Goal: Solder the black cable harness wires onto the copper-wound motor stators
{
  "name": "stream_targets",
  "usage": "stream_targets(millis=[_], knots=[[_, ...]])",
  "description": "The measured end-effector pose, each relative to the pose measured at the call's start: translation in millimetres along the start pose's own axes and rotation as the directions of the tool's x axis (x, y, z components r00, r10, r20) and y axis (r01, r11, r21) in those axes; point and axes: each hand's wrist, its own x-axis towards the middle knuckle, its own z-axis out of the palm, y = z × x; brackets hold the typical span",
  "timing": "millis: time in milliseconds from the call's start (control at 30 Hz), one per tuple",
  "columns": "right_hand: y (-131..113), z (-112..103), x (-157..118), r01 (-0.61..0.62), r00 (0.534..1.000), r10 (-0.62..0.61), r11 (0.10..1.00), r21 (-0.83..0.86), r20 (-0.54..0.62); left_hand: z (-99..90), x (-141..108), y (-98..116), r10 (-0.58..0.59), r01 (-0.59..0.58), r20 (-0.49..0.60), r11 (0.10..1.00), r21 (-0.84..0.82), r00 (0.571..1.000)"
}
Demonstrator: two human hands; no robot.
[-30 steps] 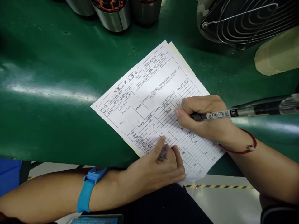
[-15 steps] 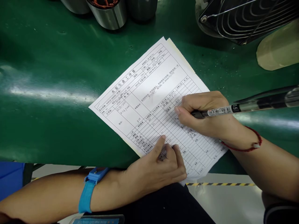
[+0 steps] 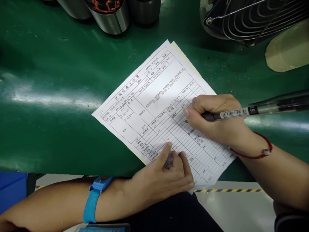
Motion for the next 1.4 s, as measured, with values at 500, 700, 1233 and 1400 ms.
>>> stream_targets(millis=[500,700,1233,1400], knots=[[-2.0,-1.6,-1.1,-0.006,1.000,0.007,0.999,-0.052,0.024,1.4,-0.2,0.9,-0.001,0.001,-0.005,1.000,-0.006,1.000],[-2.2,-2.6,-1.1,0.016,0.999,-0.015,0.999,-0.041,0.040,1.3,-0.2,0.2,-0.002,0.002,-0.011,1.000,-0.004,1.000],[0.9,-1.1,-2.6,-0.003,1.000,0.003,1.000,0.014,0.008,0.3,-1.5,-0.9,0.015,-0.015,0.020,1.000,-0.010,1.000],[6.9,-6.7,-2.0,-0.114,0.967,0.142,0.984,0.138,-0.210,0.4,-1.0,-0.2,0.003,-0.003,-0.002,1.000,-0.002,1.000]])
